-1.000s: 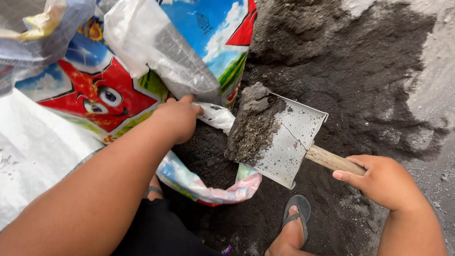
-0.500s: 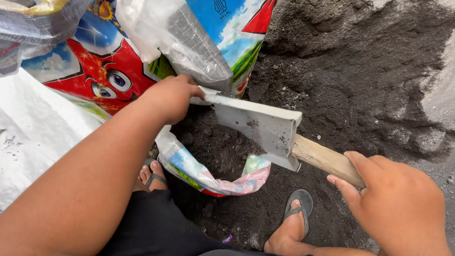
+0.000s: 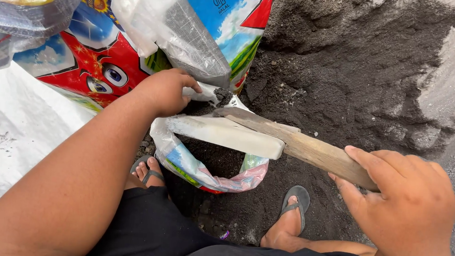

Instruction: Filling a small plastic bag with sand from a pile using a hand shovel and hands.

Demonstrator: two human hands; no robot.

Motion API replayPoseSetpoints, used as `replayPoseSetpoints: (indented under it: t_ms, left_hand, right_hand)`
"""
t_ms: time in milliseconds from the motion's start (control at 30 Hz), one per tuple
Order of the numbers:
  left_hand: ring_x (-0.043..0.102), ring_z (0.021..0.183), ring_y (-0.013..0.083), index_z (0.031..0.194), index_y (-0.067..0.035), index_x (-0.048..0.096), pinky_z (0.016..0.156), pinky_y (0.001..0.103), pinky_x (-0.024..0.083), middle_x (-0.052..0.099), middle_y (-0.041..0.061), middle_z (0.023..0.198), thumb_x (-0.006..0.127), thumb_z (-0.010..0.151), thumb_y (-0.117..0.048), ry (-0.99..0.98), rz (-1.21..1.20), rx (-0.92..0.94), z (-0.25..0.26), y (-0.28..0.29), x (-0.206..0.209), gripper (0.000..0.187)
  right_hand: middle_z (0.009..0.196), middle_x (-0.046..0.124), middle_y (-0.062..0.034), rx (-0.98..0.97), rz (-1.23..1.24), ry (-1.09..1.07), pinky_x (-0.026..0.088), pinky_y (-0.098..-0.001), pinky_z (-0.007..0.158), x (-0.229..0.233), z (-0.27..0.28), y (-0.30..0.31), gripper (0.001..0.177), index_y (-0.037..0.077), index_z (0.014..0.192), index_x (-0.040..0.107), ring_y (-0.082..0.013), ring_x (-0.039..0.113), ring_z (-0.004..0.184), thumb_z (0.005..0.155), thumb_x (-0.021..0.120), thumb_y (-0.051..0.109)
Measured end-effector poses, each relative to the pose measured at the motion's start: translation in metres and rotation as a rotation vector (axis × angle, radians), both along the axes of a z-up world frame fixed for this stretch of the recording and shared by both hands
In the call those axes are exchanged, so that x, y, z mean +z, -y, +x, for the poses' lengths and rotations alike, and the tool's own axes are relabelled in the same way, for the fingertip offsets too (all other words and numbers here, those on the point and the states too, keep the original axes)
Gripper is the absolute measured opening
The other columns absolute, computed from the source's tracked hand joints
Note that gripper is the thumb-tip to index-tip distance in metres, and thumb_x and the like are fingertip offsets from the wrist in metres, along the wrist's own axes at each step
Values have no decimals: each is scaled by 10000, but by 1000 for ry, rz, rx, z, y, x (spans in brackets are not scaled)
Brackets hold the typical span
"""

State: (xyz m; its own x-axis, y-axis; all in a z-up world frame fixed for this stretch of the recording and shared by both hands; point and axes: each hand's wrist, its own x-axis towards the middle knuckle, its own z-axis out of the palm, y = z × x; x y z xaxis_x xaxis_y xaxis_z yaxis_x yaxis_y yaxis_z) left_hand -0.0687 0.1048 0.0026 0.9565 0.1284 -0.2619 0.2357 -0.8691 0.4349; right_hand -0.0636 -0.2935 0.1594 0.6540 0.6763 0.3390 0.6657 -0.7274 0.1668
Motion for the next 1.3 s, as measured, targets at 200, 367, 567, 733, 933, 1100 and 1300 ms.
replayPoseSetpoints:
  t_ms: [200,367,567,733,933,1100,1300]
  left_hand:
    - [600,1182,265,1150,-254,772,1065,445,487,679,38,1198,776,833,-161,21,77,-36,11,11,-7,330]
    - [636,1082,351,1086,-186,776,933,472,512,713,86,1134,729,791,-262,338,197,-117,7,21,-26,309]
    - [584,1108,316,1077,-102,746,1022,444,443,694,68,1197,720,822,-299,525,274,-272,12,56,-44,323]
    - [563,1142,319,1107,-29,691,1057,433,410,674,100,1251,710,836,-359,485,269,-281,20,73,-51,427]
    - [577,1208,329,1348,-47,579,1054,436,426,644,128,1325,667,882,-373,397,142,-168,32,89,-36,576]
    - [498,1391,294,1377,-195,598,1191,476,335,596,52,1403,591,984,-481,64,240,-314,36,111,-13,486]
    - [429,1453,307,1462,-193,528,1257,550,196,555,84,1463,490,1034,-519,-35,237,-438,39,130,-9,539]
  right_hand:
    - [898,707,9,-77,-56,-28,466,-361,774,7,3,8,426,156,1165,823,-236,634,780,765,874,293]
    - [955,740,-72,-284,79,-303,521,-388,693,10,26,17,519,90,1173,794,-263,677,780,690,906,241]
    - [921,794,-83,-725,232,-765,518,-363,680,-8,57,19,462,115,1198,777,-241,688,733,755,868,215]
    - [853,773,-108,-702,427,-997,494,-330,701,-41,80,39,314,46,1105,811,-208,630,747,798,831,112]
    - [726,644,-197,-760,674,-1314,325,-303,450,-93,120,81,250,-100,1075,779,-215,469,517,890,764,68]
    - [666,598,-205,-801,824,-1326,385,-327,332,-151,145,88,472,-117,1154,650,-204,498,391,1005,624,330]
    - [718,619,-164,-959,920,-1299,434,-320,291,-217,159,51,547,-23,1278,554,-202,543,391,999,615,443]
